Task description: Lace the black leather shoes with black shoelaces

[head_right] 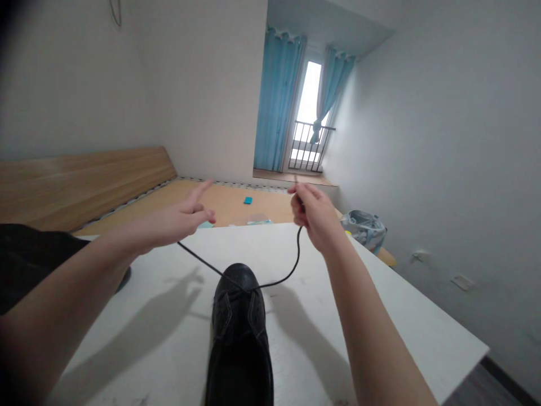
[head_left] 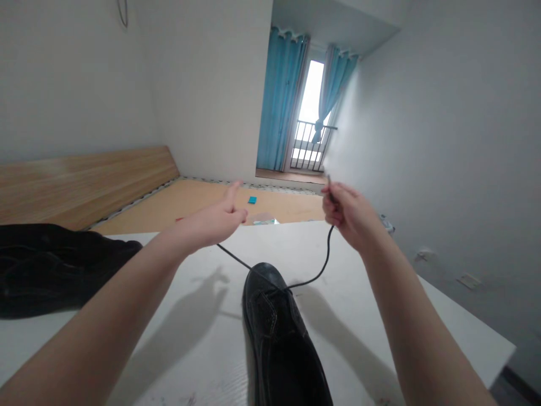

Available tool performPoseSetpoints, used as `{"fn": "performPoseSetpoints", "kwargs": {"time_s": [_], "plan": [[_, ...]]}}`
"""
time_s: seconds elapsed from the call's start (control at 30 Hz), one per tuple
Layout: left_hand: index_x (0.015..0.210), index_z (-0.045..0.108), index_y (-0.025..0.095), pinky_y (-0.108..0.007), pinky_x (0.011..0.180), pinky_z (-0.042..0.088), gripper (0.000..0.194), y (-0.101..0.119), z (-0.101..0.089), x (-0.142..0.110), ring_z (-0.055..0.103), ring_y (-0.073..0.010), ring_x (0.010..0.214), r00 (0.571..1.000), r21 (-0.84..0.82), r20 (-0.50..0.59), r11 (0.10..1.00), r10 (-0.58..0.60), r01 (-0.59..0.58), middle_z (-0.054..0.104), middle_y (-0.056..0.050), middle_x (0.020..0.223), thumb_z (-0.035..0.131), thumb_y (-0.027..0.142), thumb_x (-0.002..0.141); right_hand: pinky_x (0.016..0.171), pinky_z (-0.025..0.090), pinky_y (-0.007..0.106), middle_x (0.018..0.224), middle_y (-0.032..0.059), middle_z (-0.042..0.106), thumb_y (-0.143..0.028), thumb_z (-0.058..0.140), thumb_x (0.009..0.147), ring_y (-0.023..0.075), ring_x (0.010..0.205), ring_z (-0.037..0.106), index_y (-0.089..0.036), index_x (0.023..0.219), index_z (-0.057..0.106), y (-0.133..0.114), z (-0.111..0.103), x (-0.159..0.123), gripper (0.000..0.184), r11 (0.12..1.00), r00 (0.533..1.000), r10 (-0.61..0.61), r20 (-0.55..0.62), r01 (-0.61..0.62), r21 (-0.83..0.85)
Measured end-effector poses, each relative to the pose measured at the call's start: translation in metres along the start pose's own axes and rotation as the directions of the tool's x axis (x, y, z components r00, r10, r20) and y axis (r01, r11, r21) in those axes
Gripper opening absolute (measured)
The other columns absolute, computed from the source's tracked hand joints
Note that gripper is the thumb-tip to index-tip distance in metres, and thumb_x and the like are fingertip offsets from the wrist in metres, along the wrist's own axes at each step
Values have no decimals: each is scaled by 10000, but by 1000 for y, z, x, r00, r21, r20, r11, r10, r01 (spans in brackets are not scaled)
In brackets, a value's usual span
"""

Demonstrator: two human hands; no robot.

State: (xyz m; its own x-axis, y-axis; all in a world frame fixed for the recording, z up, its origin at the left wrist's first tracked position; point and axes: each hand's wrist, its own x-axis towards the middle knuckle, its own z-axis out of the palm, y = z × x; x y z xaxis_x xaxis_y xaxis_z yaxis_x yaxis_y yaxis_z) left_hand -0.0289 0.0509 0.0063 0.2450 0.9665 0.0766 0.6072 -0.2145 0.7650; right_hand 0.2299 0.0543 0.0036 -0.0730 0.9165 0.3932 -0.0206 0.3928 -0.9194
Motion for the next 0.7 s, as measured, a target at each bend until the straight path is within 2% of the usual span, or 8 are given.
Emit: {"fn": "performPoseSetpoints", "kwargs": {"time_s": [0.1, 0.17, 0.23, 0.3, 0.33, 0.4, 0.47, 0.7], "plan": [[1084, 689, 248, -247, 635, 390, 366, 5, 9, -7, 568, -182, 793, 953, 268, 300, 955, 40, -124, 688, -29, 967, 456, 412, 854, 407, 192, 177, 523, -78, 380, -341, 611, 852, 59, 450, 285, -160, 693, 582, 13, 12, -27, 242, 972, 920, 212, 331, -165, -166], [834, 753, 252, -239, 575, 374, 305, 12, 22, -14, 577, -167, 703, 886, 273, 462, 943, 44, -189, 691, 2, 804, 513, 439, 811, 434, 231, 182, 529, -63, 406, -283, 598, 845, 62, 480, 327, -139, 639, 593, 23, 11, -43, 251, 931, 781, 354, 514, -241, -274], [801, 752, 255, -244, 510, 337, 332, 19, 39, -21, 541, -151, 592, 824, 323, 565, 907, 42, -268, 660, 16, 685, 498, 468, 808, 439, 246, 191, 515, -60, 418, -256, 584, 826, 63, 473, 335, -126, 627, 609, 32, 3, -52, 239, 887, 610, 460, 645, -292, -358], [745, 732, 222, -255, 469, 300, 365, 22, 57, -25, 490, -143, 515, 828, 377, 560, 879, 34, -291, 615, 15, 595, 483, 483, 807, 420, 230, 199, 478, -68, 409, -239, 577, 805, 59, 438, 322, -116, 643, 627, 39, -6, -56, 210, 849, 459, 527, 715, -320, -420], [706, 716, 207, -259, 460, 288, 373, 22, 64, -26, 468, -140, 494, 837, 392, 546, 874, 30, -288, 590, 13, 562, 484, 484, 801, 410, 220, 201, 464, -72, 405, -231, 567, 804, 58, 424, 315, -114, 655, 631, 43, -10, -57, 200, 836, 412, 545, 730, -326, -441], [651, 685, 195, -261, 455, 278, 353, 21, 74, -25, 444, -136, 478, 847, 403, 531, 872, 26, -279, 558, 15, 528, 507, 473, 774, 402, 210, 199, 457, -79, 404, -218, 539, 817, 55, 414, 308, -118, 678, 625, 49, -14, -57, 191, 825, 381, 561, 735, -328, -460], [646, 676, 196, -255, 457, 283, 303, 18, 78, -23, 448, -132, 485, 838, 395, 546, 874, 24, -282, 559, 21, 533, 535, 447, 741, 400, 215, 193, 464, -81, 409, -206, 513, 834, 55, 418, 314, -127, 693, 611, 54, -14, -57, 189, 823, 391, 565, 726, -324, -466], [649, 663, 196, -247, 419, 267, 265, 13, 73, -17, 391, -117, 456, 798, 359, 602, 884, 26, -299, 510, 42, 514, 474, 352, 750, 385, 239, 189, 461, -86, 408, -215, 488, 869, 58, 409, 322, -140, 700, 591, 61, -5, -59, 212, 833, 380, 550, 744, -320, -452]]}}
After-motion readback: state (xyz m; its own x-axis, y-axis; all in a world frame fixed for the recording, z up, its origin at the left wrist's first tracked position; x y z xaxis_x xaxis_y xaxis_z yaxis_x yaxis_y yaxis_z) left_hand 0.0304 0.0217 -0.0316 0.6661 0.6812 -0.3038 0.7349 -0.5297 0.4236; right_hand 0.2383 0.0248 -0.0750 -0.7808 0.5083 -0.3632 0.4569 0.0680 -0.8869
